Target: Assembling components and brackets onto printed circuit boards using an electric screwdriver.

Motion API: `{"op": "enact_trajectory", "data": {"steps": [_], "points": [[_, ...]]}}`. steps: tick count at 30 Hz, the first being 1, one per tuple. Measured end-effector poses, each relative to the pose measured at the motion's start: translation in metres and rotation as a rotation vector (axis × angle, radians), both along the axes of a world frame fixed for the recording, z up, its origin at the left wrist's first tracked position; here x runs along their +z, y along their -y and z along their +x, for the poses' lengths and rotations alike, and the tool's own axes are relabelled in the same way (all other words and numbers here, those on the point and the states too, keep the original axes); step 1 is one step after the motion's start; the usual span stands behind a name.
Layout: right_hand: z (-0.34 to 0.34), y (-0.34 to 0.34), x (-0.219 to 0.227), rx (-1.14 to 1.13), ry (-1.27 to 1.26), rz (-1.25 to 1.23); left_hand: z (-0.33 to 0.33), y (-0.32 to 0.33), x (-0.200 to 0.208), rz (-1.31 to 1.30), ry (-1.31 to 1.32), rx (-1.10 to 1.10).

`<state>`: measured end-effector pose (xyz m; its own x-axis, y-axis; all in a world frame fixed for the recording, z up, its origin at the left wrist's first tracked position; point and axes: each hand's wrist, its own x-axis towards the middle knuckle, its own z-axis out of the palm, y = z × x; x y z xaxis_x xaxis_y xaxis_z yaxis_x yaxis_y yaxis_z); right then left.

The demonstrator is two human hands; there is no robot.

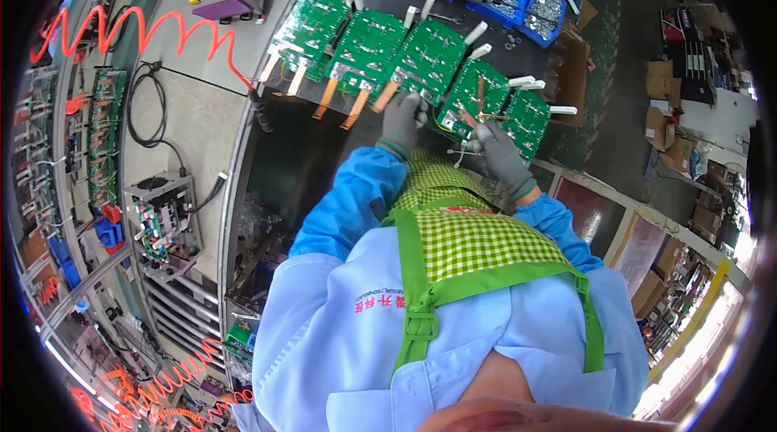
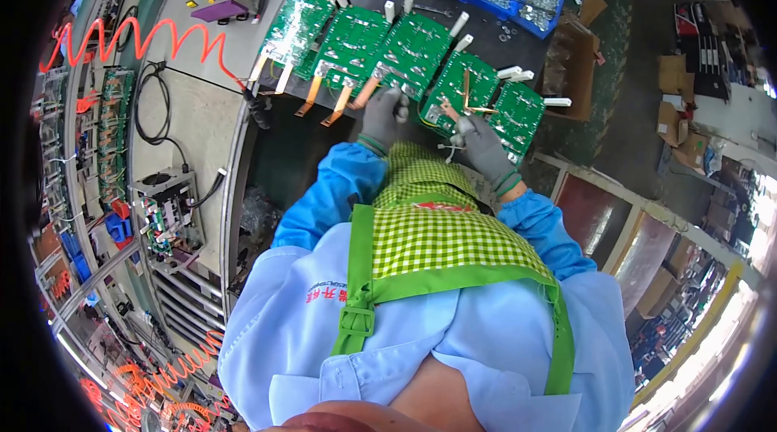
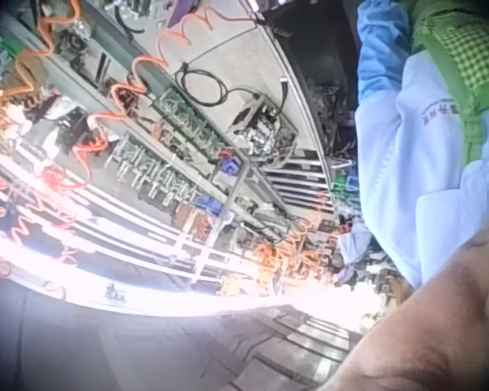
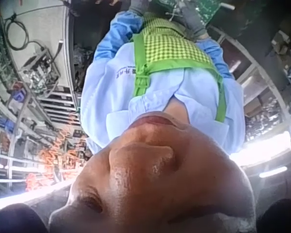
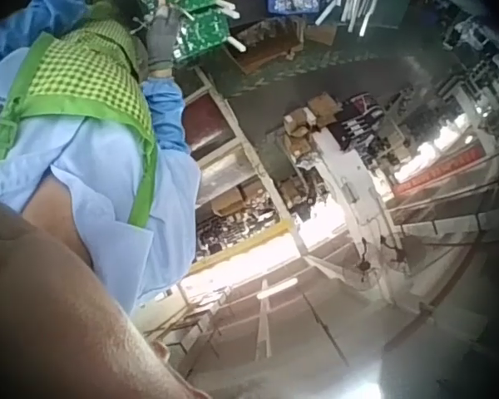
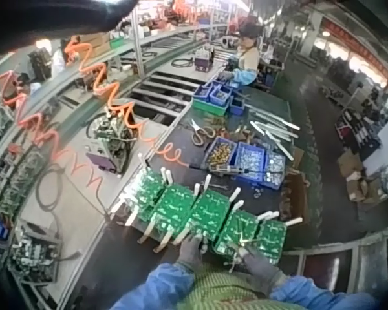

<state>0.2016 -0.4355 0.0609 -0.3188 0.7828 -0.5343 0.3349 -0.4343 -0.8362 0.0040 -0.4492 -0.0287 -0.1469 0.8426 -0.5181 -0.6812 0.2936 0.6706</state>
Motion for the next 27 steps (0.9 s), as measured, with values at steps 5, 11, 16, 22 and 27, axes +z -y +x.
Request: {"op": "enact_trajectory", "data": {"steps": [5, 11, 16, 22, 27], "points": [[-0.004, -0.005, 0.001, 0.106, 0.17, 0.109, 0.0, 0.006, -0.002, -0.096, 0.007, -0.136], [-0.006, 0.0, 0.014, 0.133, 0.03, 0.036, -0.017, 0.019, -0.004, -0.057, 0.025, -0.171], [-0.006, 0.004, 0.01, 0.112, -0.15, 0.054, -0.022, 0.035, -0.006, -0.074, 0.129, -0.263], [-0.02, 0.013, 0.018, 0.318, 0.037, 0.038, -0.011, 0.041, -0.022, -0.271, 0.193, -0.115], [-0.029, 0.027, 0.005, 0.29, 0.008, 0.04, 0.005, 0.023, -0.021, -0.168, 0.597, 0.042]]}}
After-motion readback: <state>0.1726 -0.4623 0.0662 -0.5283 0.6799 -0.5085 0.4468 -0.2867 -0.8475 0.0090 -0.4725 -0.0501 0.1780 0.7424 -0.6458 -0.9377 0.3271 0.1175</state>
